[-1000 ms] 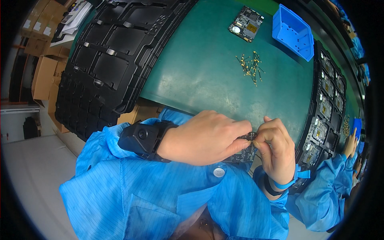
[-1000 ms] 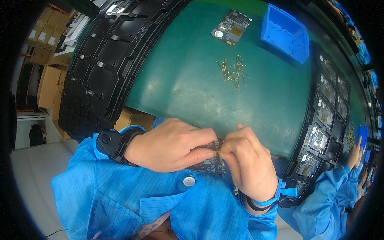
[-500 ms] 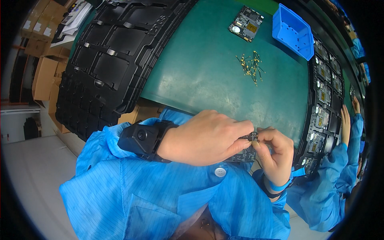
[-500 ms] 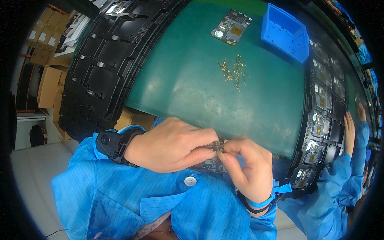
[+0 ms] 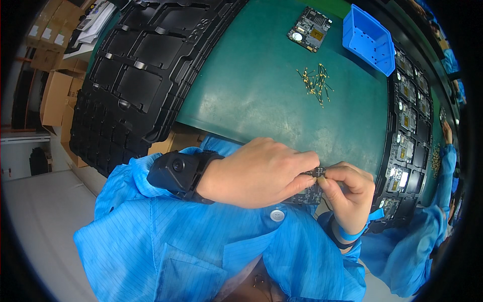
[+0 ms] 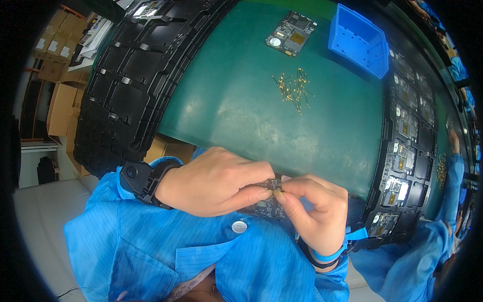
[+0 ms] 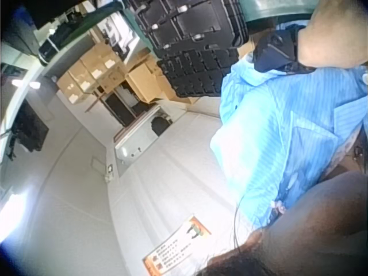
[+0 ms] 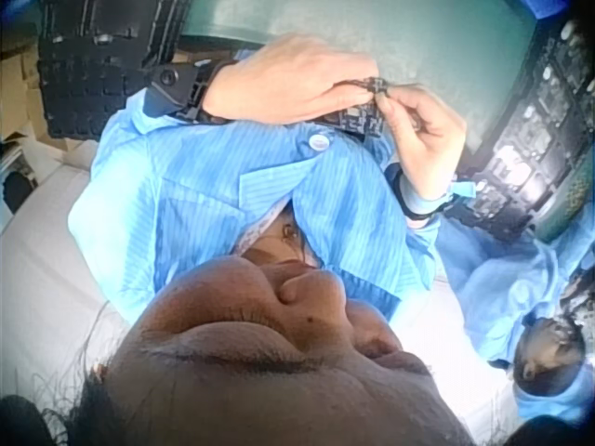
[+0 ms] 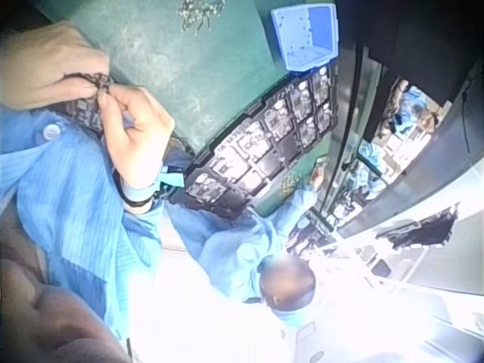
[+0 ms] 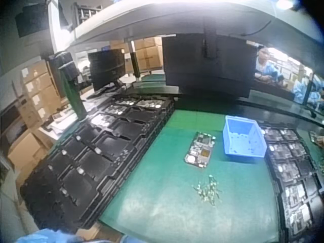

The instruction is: Assembling electronic components onto printed circuit boards at a manufacturing workstation.

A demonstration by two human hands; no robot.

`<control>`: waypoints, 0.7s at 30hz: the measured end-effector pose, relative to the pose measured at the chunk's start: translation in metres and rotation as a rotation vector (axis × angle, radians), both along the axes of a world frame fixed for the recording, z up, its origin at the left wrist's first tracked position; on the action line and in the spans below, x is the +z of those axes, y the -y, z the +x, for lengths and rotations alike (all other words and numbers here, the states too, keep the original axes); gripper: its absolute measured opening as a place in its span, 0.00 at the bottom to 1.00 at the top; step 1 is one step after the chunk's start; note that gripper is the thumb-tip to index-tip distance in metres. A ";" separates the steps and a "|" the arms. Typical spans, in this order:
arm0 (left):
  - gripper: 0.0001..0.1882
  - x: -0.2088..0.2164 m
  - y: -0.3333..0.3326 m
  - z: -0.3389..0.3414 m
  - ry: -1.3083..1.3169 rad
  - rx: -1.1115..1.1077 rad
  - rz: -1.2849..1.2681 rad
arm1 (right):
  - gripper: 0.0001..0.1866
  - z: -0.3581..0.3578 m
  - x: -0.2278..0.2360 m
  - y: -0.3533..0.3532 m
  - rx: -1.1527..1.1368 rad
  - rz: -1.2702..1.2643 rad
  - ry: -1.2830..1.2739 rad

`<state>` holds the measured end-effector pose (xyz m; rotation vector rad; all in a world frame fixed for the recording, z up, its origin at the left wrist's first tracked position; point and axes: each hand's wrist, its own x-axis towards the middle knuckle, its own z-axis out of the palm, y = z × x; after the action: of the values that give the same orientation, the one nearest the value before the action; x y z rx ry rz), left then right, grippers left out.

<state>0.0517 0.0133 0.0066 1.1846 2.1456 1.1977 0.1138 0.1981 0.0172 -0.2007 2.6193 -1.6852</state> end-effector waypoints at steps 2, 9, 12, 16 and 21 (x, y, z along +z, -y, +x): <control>0.07 0.001 0.000 0.000 -0.002 0.003 -0.002 | 0.03 0.000 0.000 0.000 -0.001 -0.006 0.003; 0.07 0.001 0.000 0.000 0.013 0.016 0.000 | 0.03 -0.002 -0.001 -0.001 0.003 -0.023 -0.007; 0.08 0.002 0.000 -0.001 0.027 0.012 -0.007 | 0.03 -0.003 0.001 -0.001 0.015 -0.024 -0.011; 0.08 0.003 0.001 -0.003 0.080 -0.015 -0.016 | 0.03 -0.004 0.002 -0.001 0.033 -0.033 -0.027; 0.08 0.003 0.000 -0.005 0.093 -0.017 -0.009 | 0.03 -0.005 0.001 -0.002 0.035 -0.055 -0.020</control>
<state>0.0463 0.0130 0.0094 1.1184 2.0664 1.2105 0.1090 0.1997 0.0181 -0.2637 2.5696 -1.7548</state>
